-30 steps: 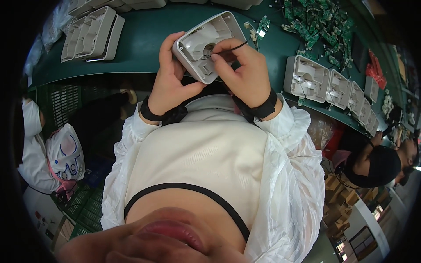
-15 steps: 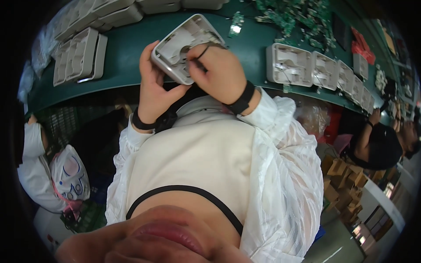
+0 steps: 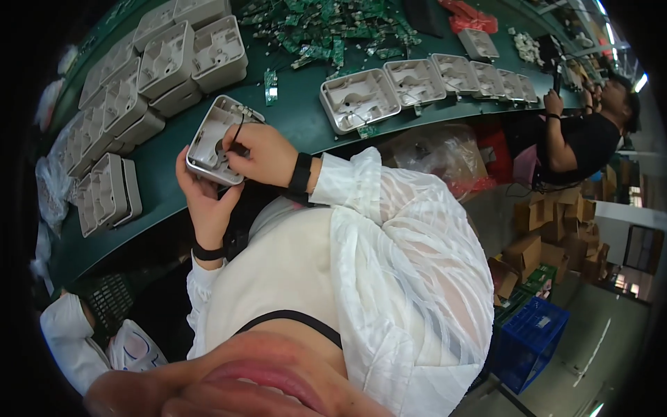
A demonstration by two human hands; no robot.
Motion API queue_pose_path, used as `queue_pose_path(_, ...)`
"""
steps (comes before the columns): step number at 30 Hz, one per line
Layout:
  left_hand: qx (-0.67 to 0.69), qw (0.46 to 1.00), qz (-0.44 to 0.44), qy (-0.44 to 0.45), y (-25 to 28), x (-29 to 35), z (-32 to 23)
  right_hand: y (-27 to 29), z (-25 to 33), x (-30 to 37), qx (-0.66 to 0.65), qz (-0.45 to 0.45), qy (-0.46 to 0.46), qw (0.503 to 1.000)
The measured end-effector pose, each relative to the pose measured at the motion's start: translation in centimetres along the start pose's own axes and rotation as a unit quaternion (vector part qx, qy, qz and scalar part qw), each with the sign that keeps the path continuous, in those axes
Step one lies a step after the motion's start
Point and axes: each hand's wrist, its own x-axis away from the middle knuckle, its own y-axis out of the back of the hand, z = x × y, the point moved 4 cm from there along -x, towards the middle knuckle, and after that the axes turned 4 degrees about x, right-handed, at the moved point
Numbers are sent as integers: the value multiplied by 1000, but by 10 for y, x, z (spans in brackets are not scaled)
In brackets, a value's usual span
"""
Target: The person assembles electronic devices by inserting a circuit board and wire into a plastic housing before setting it aside. They then reach for a large panel of circuit boards to detach individual boards and prepare wires for the next assembly.
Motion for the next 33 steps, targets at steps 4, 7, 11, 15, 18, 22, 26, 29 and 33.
queue_pose_path(4, 13, 1000, 6, 8, 3, -2, 6, -4, -6, 3, -22, 3, -28, 999)
queue_pose_path(7, 23, 1000, 9, 11, 4, -1, 10, -5, -8, 8, -37, 7, -4, 999)
queue_pose_path(11, 15, 1000, 14, 20, 7, -3, 8, -5, -7, 7, -51, 9, -9, 999)
queue_pose_path(15, 21, 999, 42, 18, 11, -12, 7, -2, -4, 2, 8, -6, 21, 1000)
queue_pose_path(18, -35, 997, 48, 47, 17, -16, 4, -1, -5, -2, 59, -32, 48, 997)
queue_pose_path(22, -34, 997, 53, 46, 19, -21, -2, -4, -6, -3, 43, -34, 10, 998)
queue_pose_path(26, -8, 996, 64, 64, 22, -27, -4, -5, -5, -8, 54, -50, 32, 997)
queue_pose_path(29, 15, 995, 76, 62, 19, -29, 1, -3, -4, -8, 57, -41, 18, 997)
queue_pose_path(33, 37, 995, 73, 53, 18, -29, 6, -2, -4, -11, 70, -30, 27, 997)
